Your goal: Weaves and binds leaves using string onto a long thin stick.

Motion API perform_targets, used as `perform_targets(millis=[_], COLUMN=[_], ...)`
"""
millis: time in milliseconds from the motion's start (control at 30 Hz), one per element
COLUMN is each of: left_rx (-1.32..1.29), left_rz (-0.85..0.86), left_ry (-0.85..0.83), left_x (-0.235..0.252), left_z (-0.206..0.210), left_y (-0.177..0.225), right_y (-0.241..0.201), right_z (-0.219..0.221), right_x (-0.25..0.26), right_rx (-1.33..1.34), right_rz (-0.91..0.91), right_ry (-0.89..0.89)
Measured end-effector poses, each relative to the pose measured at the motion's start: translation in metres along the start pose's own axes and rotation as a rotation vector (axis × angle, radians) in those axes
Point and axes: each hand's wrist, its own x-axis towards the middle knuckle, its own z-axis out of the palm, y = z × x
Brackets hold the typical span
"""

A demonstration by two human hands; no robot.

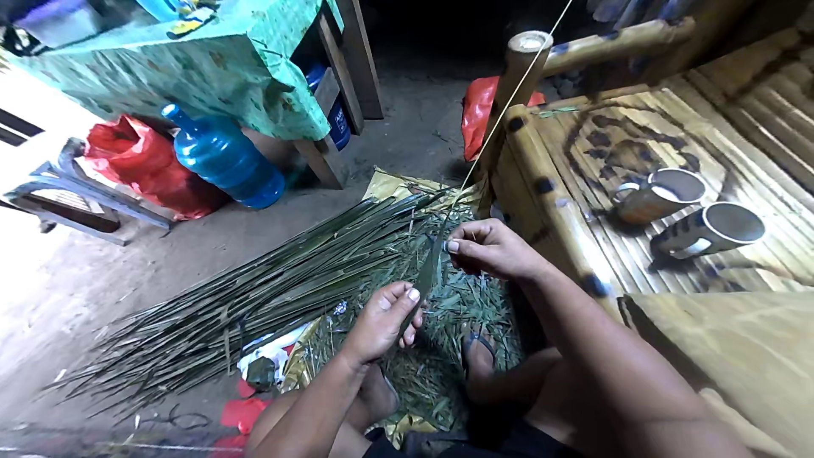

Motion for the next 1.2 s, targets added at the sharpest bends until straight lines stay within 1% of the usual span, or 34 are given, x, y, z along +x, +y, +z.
perform_targets(millis=[67, 167, 267, 333, 400, 433, 500, 567, 633, 667, 733, 800, 933, 1100, 1133, 1167, 1200], left_rx=[0.055, 0.187, 0.322, 0.37, 0.363, 0.356, 0.315, 0.216, 0.066, -0.012, -0.159, -0.257, -0.268, -0.224, -0.215, -0.206, -0.198], left_rz=[-0.006, 0.012, 0.071, 0.048, 0.015, 0.013, 0.022, 0.018, -0.017, -0.031, -0.035, -0.028, -0.06, -0.078, -0.075, -0.073, -0.07], left_ry=[0.003, 0.051, 0.11, 0.091, 0.052, 0.04, 0.036, 0.038, 0.05, 0.05, 0.024, -0.037, -0.138, -0.156, -0.145, -0.126, -0.106], left_x=[-0.001, -0.003, -0.001, -0.001, -0.002, -0.002, -0.002, -0.002, -0.001, 0.0, 0.0, -0.002, -0.006, -0.008, -0.007, -0.006, -0.005], left_z=[-0.001, 0.002, 0.003, 0.0, -0.002, -0.003, -0.003, -0.003, -0.002, -0.002, -0.002, -0.004, -0.008, -0.008, -0.007, -0.006, -0.004], left_y=[-0.001, -0.005, -0.014, -0.017, -0.019, -0.02, -0.02, -0.016, -0.011, -0.01, -0.01, -0.01, -0.012, -0.015, -0.014, -0.013, -0.011], right_y=[0.0, -0.005, -0.005, -0.003, -0.005, -0.007, -0.007, -0.004, 0.001, 0.003, 0.005, 0.006, 0.002, -0.002, -0.002, -0.003, -0.003], right_z=[-0.006, -0.014, -0.014, -0.014, -0.017, -0.017, -0.012, 0.002, 0.02, 0.028, 0.036, 0.034, 0.015, -0.01, -0.009, -0.007, -0.001], right_x=[0.001, 0.002, 0.005, 0.006, 0.008, 0.007, 0.003, -0.003, -0.006, -0.007, -0.007, -0.005, 0.001, 0.005, 0.004, 0.002, -0.001], right_rx=[0.012, 0.048, 0.152, 0.215, 0.242, 0.234, 0.16, 0.124, 0.152, 0.175, 0.217, 0.205, 0.155, 0.142, 0.143, 0.138, 0.131], right_rz=[0.021, 0.072, 0.105, 0.106, 0.113, 0.116, 0.15, 0.2, 0.225, 0.217, 0.161, 0.084, 0.035, -0.021, -0.012, 0.015, 0.057], right_ry=[0.107, 0.273, 0.286, 0.344, 0.417, 0.424, 0.334, 0.128, -0.088, -0.168, -0.232, -0.196, 0.0, 0.284, 0.304, 0.282, 0.216])
